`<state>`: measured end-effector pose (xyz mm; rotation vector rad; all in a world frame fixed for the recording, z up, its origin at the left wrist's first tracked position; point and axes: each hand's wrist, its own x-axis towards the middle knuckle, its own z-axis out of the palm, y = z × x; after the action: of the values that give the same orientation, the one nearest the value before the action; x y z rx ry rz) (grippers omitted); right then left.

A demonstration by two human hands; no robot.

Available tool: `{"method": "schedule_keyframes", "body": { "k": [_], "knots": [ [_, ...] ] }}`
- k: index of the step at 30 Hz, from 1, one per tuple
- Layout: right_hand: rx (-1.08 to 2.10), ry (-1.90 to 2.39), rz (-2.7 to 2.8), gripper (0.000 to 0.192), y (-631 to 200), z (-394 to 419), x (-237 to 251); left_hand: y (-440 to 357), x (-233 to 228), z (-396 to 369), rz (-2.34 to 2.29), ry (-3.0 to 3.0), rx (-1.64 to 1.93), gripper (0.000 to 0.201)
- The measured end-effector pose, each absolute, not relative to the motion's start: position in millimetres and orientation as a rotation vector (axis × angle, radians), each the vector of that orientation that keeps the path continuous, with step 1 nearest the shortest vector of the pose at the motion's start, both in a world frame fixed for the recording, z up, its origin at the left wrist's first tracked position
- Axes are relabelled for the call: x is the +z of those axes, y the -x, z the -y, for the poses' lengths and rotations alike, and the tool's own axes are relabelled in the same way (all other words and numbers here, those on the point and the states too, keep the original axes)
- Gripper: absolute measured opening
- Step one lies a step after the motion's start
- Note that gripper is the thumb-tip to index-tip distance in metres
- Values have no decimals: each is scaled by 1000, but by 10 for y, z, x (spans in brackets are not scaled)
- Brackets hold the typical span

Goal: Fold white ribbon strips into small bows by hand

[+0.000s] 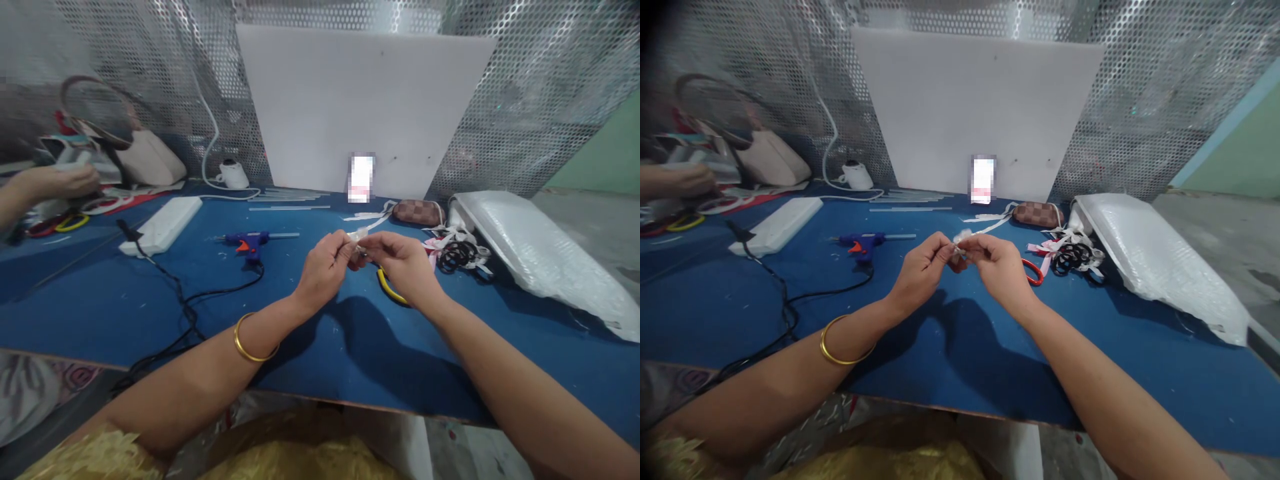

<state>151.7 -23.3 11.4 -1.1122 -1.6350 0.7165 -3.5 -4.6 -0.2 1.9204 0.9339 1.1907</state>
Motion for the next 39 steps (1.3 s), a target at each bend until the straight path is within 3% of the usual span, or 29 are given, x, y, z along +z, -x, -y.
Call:
{"method": "schedule_keyframes", "body": {
  "k": [4,12,22,33,39],
  "knots": [
    [727,1096,1577,15,-1540,197,88,33,11,49,-902,-1792,1220,25],
    [403,1181,1600,8,-1476,282,126,11,-14,34,-905,-1600,1353,25],
    [213,1210,1649,11,-1448,326,139,-7,-53,-69,-800,-1308,1408,22],
    [350,1249,1658,8,-1469,267,122,60,24,65,-1100,-1989,1336,21],
    [782,1235,1428,20,-1470,235,110,59,-12,31,-1037,-2405,1309,22]
  ]
}}
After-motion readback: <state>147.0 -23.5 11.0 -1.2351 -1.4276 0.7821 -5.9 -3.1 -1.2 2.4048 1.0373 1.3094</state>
